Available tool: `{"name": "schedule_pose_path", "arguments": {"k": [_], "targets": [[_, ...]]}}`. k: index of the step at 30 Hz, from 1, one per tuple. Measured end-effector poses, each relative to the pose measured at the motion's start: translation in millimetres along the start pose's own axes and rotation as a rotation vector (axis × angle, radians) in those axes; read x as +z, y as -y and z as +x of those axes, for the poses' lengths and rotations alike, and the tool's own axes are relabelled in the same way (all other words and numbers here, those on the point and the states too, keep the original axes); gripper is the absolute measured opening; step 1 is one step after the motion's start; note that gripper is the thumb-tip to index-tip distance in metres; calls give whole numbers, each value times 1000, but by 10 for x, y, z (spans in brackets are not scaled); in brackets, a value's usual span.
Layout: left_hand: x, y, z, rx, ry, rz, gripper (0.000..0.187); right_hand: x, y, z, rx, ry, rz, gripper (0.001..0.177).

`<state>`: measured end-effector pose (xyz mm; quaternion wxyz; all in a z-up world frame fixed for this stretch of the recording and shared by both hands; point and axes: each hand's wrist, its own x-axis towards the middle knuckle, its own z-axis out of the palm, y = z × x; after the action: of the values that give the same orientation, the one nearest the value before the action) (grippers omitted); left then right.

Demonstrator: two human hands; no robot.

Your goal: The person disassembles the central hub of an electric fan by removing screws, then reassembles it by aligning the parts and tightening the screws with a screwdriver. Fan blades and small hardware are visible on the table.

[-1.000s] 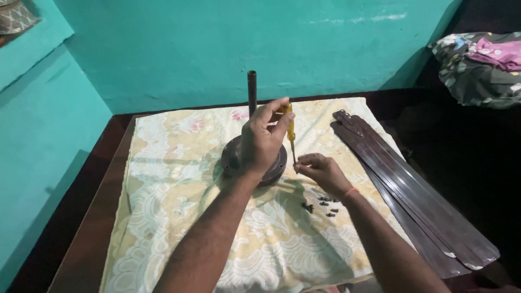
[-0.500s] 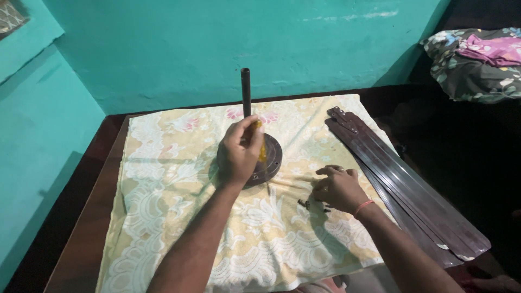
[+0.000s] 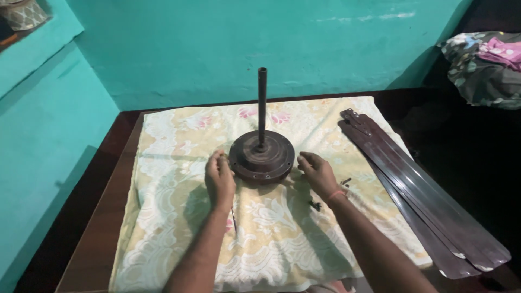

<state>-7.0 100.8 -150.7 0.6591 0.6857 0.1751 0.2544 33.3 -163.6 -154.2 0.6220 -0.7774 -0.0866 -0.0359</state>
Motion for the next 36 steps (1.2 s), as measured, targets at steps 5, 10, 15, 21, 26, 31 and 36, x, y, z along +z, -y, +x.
{"name": "schedule_pose_path", "arguments": {"k": [5,10,15,21,26,31,36], "targets": [[29,488,89,234,25,122,38,300,-418,314,282,-142,368,42],[3,499,50,40,82,100,42,356,-412,344,330,-252,402,39],[-62,259,-55,-270,151,-84,46,274,-214,256,403,-205,403,38],[-96,82,-118,-219,133,-56,44,188,-97,184,393,-110,360,56],[-85,45,-131,-251,152,-60,41,106,-153,154,366,-4,436,69],[-84,37,-145,-229,145,-59,38,93,-189,79,271,58,333,60],[-97,48,-151,-235,168,-101,37,149,-267,-46,160,-30,324,40]]}}
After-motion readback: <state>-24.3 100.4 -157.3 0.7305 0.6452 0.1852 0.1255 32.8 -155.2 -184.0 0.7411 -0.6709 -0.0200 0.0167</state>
